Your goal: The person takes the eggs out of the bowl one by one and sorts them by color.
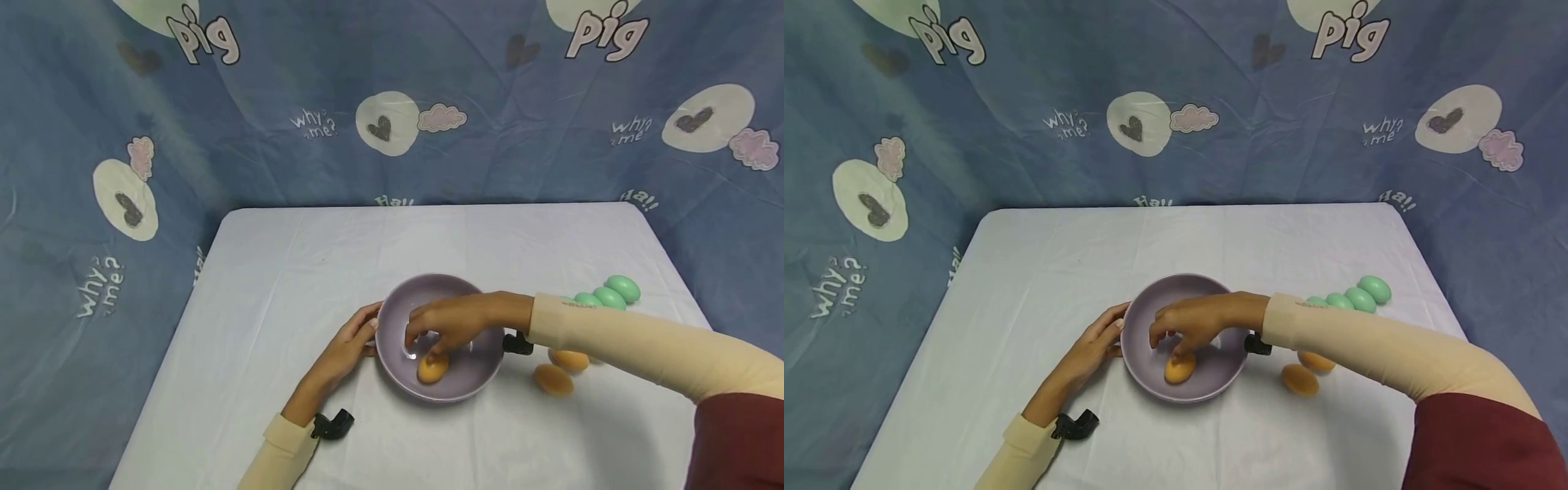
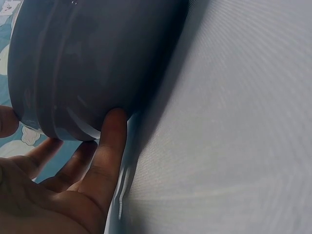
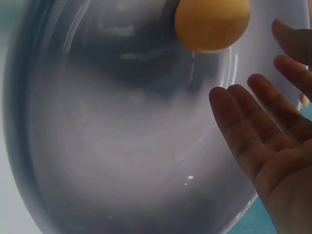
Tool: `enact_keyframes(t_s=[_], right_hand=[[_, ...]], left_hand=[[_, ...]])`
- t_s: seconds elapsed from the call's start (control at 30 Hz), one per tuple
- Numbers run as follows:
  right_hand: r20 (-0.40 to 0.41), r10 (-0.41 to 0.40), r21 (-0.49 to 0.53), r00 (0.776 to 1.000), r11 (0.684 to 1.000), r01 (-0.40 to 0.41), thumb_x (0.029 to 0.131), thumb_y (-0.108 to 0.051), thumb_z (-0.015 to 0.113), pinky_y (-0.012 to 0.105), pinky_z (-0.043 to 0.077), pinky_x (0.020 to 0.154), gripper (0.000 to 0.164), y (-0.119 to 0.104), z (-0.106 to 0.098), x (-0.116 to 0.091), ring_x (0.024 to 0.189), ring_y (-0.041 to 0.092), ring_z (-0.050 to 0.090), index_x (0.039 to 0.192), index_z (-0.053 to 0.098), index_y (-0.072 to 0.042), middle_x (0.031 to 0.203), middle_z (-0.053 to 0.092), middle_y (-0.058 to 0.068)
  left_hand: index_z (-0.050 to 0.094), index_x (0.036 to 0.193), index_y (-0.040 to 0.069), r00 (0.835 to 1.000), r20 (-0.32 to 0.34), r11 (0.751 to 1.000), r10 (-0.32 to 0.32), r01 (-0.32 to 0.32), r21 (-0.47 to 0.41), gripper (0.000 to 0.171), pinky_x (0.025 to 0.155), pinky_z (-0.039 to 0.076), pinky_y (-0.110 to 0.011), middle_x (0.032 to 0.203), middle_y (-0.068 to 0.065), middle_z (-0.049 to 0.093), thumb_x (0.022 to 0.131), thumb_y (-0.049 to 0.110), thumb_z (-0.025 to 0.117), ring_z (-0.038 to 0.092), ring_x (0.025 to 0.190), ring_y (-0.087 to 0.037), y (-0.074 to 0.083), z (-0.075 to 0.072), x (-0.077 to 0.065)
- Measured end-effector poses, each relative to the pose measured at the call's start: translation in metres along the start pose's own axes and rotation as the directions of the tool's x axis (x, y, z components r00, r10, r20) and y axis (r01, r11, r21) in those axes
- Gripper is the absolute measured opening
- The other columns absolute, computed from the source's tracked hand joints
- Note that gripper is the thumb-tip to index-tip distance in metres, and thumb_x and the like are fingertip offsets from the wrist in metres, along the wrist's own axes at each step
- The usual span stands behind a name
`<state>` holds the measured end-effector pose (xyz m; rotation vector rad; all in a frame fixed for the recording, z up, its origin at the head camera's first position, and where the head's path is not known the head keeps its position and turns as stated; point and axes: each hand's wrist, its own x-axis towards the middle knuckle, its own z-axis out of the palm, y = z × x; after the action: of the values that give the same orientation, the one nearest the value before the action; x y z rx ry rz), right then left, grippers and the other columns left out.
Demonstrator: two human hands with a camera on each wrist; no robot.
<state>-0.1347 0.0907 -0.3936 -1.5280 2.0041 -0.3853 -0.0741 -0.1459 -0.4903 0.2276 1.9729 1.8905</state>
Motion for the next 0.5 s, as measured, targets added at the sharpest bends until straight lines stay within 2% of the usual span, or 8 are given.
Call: enact_keyframes(t_s=[0.2,0.33,0.5], right_hand=[[0.061,-0.005,-0.052,0.998,0.999,0.008,0.079,-0.026,0.073,0.021,0.043,0.091,0.036,0.0,0.004,0.001,0.101,0.012,0.056,0.113,0.064,-0.018,0.108,0.061,-0.001],[0.096,-0.033,-0.059,0.995,0.997,0.039,0.077,-0.024,0.074,0.02,0.042,0.09,0.037,0.001,0.007,0.002,0.097,0.012,0.055,0.112,0.064,-0.016,0.106,0.061,0.0],[0.116,-0.057,-0.059,0.992,0.996,0.064,0.077,-0.022,0.074,0.017,0.042,0.086,0.034,0.002,0.011,0.006,0.091,0.005,0.051,0.109,0.065,-0.019,0.101,0.061,-0.004]], left_hand=[[0.037,0.14,0.026,1.0,0.015,1.0,-0.004,0.004,0.015,0.046,0.081,0.055,-0.035,0.142,-0.006,0.041,0.097,0.043,0.042,0.053,0.112,-0.025,0.005,0.0,-0.001],[0.036,0.14,0.026,1.0,0.017,1.0,-0.01,0.009,0.018,0.045,0.081,0.055,-0.036,0.143,-0.006,0.04,0.098,0.041,0.042,0.053,0.113,-0.027,0.006,0.0,-0.001],[0.038,0.14,0.026,1.0,0.008,1.0,-0.012,0.012,0.013,0.047,0.081,0.054,-0.034,0.143,-0.005,0.04,0.097,0.043,0.044,0.054,0.112,-0.025,0.004,-0.002,-0.001]])
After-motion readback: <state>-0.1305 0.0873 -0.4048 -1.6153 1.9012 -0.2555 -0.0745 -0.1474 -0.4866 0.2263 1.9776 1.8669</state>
